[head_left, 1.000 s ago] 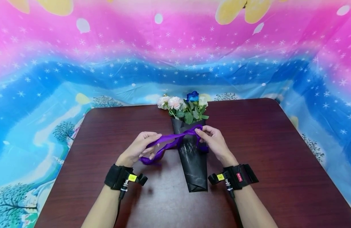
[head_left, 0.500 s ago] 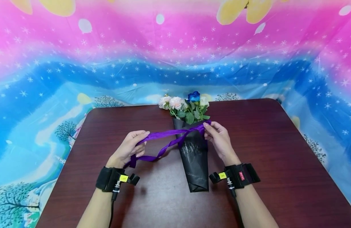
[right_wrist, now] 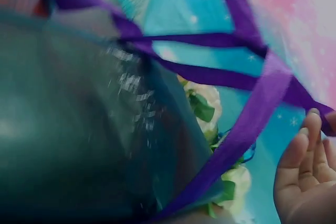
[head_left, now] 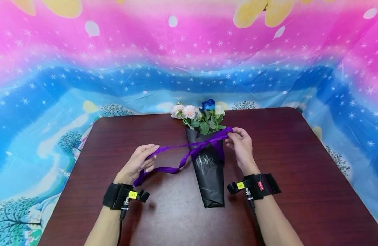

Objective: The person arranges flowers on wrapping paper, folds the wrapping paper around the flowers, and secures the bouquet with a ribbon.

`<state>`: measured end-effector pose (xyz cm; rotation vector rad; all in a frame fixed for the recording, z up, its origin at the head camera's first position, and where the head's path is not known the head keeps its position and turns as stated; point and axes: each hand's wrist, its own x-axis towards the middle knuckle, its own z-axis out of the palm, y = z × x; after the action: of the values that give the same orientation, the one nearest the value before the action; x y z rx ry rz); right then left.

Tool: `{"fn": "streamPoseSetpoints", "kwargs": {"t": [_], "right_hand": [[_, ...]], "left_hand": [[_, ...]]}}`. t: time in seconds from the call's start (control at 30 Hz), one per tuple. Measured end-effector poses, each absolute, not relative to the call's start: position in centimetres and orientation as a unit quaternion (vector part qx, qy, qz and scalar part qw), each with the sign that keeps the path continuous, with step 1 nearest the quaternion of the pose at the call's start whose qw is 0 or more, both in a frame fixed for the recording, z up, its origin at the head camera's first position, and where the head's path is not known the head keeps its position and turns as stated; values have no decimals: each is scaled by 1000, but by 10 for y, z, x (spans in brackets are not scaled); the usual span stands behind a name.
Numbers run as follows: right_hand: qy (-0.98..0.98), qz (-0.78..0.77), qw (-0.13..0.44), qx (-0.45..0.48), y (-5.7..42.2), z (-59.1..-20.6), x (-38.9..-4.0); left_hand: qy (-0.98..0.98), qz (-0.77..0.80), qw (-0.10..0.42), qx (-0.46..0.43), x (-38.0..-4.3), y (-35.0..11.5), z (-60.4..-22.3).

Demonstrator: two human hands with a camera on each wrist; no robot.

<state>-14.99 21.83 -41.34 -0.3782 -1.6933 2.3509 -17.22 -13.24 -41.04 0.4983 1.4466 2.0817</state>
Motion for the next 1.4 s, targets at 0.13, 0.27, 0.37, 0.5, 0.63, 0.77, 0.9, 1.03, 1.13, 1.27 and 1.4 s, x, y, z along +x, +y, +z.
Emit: {"fn": "streamPoseSetpoints", "kwargs": {"t": [0.13, 0.27, 0.37, 0.5, 0.63, 0.77, 0.9, 1.03, 1.13, 1.27, 1.4], "right_hand": [[-453, 879, 80, -125, 227, -415, -151], [-391, 909, 72, -125, 234, -415, -151], [-412, 899, 79, -129, 236, -414, -151], [-488, 858, 75, -139, 237, -411, -150], [-538, 828, 70, -138, 239, -406, -149], [-503, 853, 84, -111, 247, -400, -147], [-456, 880, 98, -89, 260, -396, -143], [-429, 892, 107, -98, 275, -394, -138], [-410, 900, 107, -105, 284, -393, -134], [-377, 912, 113, -113, 296, -395, -129], [-340, 925, 121, -116, 309, -397, -124]], "left_hand": [[534, 780, 272, 179, -171, -136, -416], [532, 786, 268, 168, -172, -139, -420], [542, 781, 262, 163, -172, -141, -422], [556, 774, 257, 157, -173, -142, -423], [563, 773, 250, 151, -173, -141, -425], [563, 777, 243, 143, -174, -144, -426], [577, 770, 237, 135, -177, -148, -427], [595, 759, 228, 130, -180, -153, -428], [601, 758, 218, 129, -183, -154, -429], [610, 757, 202, 118, -185, -156, -430], [618, 761, 175, 92, -187, -160, -430]]}}
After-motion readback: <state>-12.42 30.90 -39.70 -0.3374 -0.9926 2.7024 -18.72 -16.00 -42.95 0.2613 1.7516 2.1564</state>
